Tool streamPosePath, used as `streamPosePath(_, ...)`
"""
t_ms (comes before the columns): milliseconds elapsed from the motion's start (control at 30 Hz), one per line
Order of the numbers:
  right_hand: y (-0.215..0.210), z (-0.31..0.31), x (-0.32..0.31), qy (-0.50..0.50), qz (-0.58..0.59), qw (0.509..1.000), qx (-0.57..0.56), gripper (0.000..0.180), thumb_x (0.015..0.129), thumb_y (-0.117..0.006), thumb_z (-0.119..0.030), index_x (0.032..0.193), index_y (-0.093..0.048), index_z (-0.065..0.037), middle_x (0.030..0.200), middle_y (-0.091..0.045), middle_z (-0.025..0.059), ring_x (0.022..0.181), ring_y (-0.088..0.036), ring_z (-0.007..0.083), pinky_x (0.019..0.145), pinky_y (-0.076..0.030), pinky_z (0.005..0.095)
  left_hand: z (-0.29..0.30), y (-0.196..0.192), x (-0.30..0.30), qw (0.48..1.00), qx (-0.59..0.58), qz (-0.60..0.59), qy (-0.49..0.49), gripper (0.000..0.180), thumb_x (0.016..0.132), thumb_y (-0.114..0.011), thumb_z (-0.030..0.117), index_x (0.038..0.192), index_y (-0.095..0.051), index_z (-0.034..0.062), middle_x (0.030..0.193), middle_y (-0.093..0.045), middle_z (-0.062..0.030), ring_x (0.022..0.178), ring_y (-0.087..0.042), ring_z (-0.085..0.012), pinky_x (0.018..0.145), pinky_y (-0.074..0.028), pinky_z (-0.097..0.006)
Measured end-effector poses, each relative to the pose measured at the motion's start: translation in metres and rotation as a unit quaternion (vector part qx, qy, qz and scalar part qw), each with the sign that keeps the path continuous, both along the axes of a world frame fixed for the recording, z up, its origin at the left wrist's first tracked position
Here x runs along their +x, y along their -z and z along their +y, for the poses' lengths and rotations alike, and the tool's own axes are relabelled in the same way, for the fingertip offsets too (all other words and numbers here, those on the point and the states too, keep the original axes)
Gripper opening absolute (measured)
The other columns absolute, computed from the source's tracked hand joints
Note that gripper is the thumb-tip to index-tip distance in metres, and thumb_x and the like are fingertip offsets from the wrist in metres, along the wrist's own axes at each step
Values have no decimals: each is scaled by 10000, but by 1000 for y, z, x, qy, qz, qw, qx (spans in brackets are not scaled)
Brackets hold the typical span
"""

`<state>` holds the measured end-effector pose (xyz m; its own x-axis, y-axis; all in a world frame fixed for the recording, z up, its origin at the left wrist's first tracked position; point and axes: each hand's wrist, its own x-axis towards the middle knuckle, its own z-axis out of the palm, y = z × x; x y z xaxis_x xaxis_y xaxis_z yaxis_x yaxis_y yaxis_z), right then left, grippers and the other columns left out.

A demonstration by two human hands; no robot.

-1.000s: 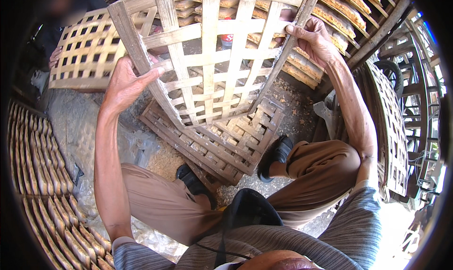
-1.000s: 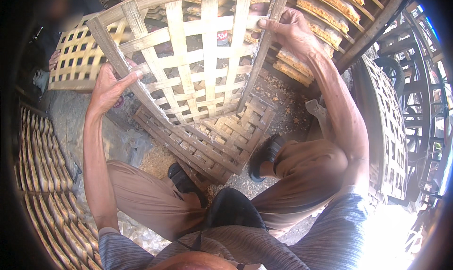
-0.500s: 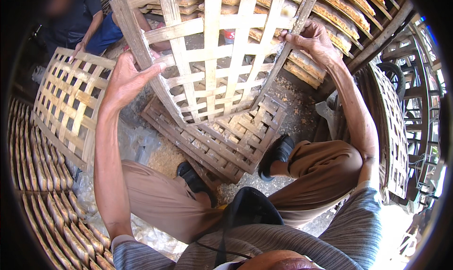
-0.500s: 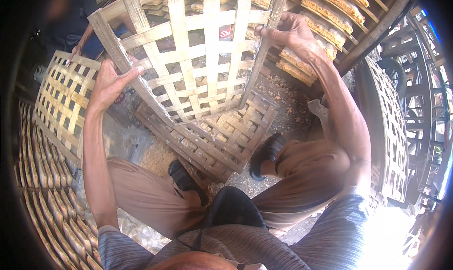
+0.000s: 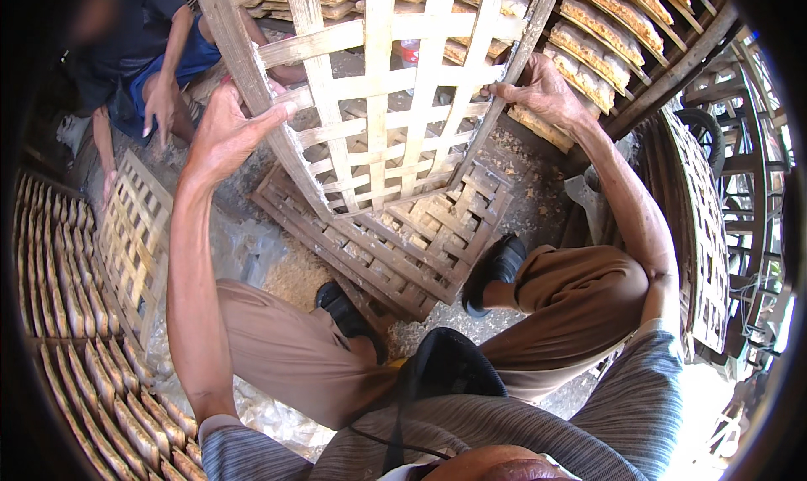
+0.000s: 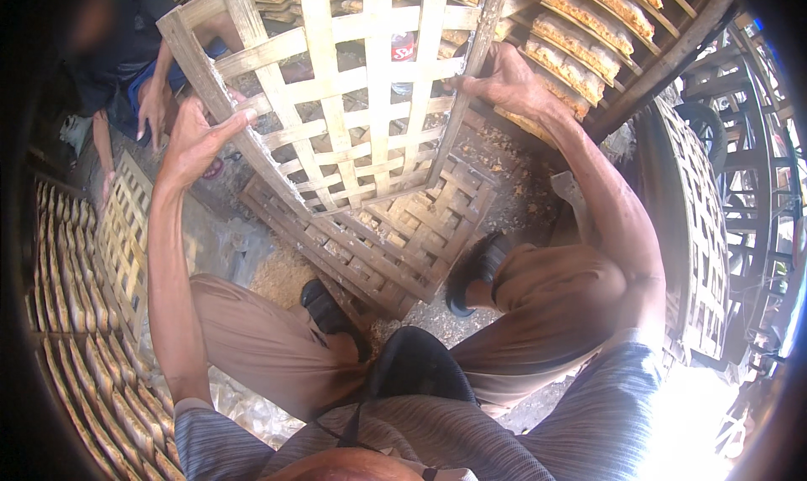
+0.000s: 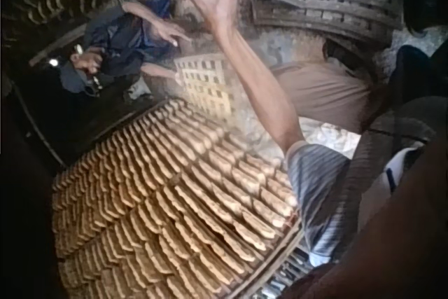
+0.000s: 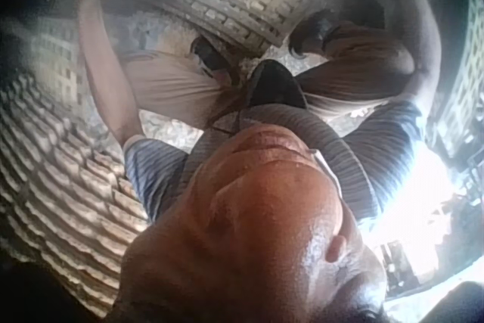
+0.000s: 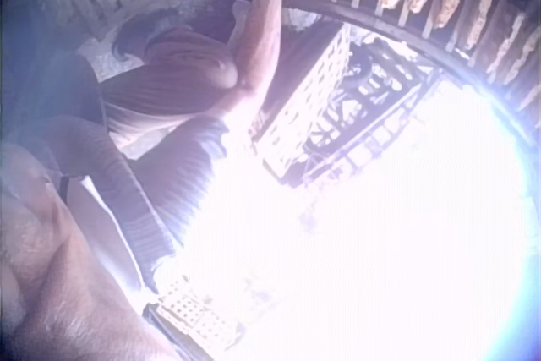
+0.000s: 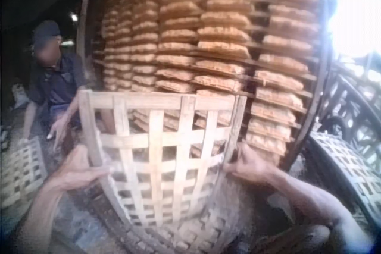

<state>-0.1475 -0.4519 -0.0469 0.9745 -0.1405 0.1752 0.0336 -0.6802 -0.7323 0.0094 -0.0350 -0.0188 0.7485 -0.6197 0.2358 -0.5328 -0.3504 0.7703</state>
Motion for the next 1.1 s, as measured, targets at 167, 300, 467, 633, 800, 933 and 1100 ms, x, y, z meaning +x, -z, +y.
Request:
streamPosePath(167,-2,-4,1,-36,18,996,79,272,916,-746,-130,1145,-709,13,935,-769,84,844,-687,121,774,-572,305,5,1,1,1000,-5,15,-9,287,871,-824,172,1039,-663,4,896,-698,-70,835,-663,-131,781,-525,-301)
streamPosePath(300,-3,5,1,-9,-34,999,33,264,923,-700,-132,1135,-697,27,895,-746,97,817,-680,133,755,-574,337,3,1,0,1000,-2,0,1,284,879,-821,179,1038,-664,4,902,-701,-71,837,-666,-131,778,-529,-299)
streamPosePath(467,9,6,0,53,-47,997,-35,315,946,-646,-163,1194,-678,29,959,-764,125,897,-713,181,845,-583,375,1,4,0,1000,-17,-1,3,297,877,-829,194,1037,-665,5,904,-702,-71,846,-667,-129,775,-529,-302)
streamPosePath(633,4,10,-2,-36,-36,994,93,318,951,-619,-150,1206,-672,32,1015,-780,121,1023,-721,180,945,-571,369,5,0,-1,1000,-5,22,-3,310,875,-833,194,1047,-664,-1,908,-699,-78,851,-666,-128,772,-527,-306)
streamPosePath(800,9,1,-4,-15,-41,999,4,261,1030,-635,-217,1159,-613,9,1033,-768,156,961,-761,213,885,-645,375,-1,1,-2,1000,-5,1,-2,322,874,-833,205,1050,-665,-7,905,-701,-86,852,-671,-141,784,-530,-317)
streamPosePath(933,1,15,-3,2,-31,998,58,306,967,-600,-199,1151,-706,22,974,-782,114,880,-718,147,822,-586,353,5,1,2,1000,13,2,-14,322,875,-829,201,1054,-665,-10,911,-707,-94,854,-676,-150,790,-532,-320)
streamPosePath(1100,4,12,-5,50,-33,998,7,357,1001,-632,-289,1169,-701,19,967,-780,110,865,-709,147,808,-587,351,0,-1,-2,1000,12,-1,-8,304,875,-826,193,1038,-669,-10,907,-712,-97,847,-675,-144,788,-533,-317)
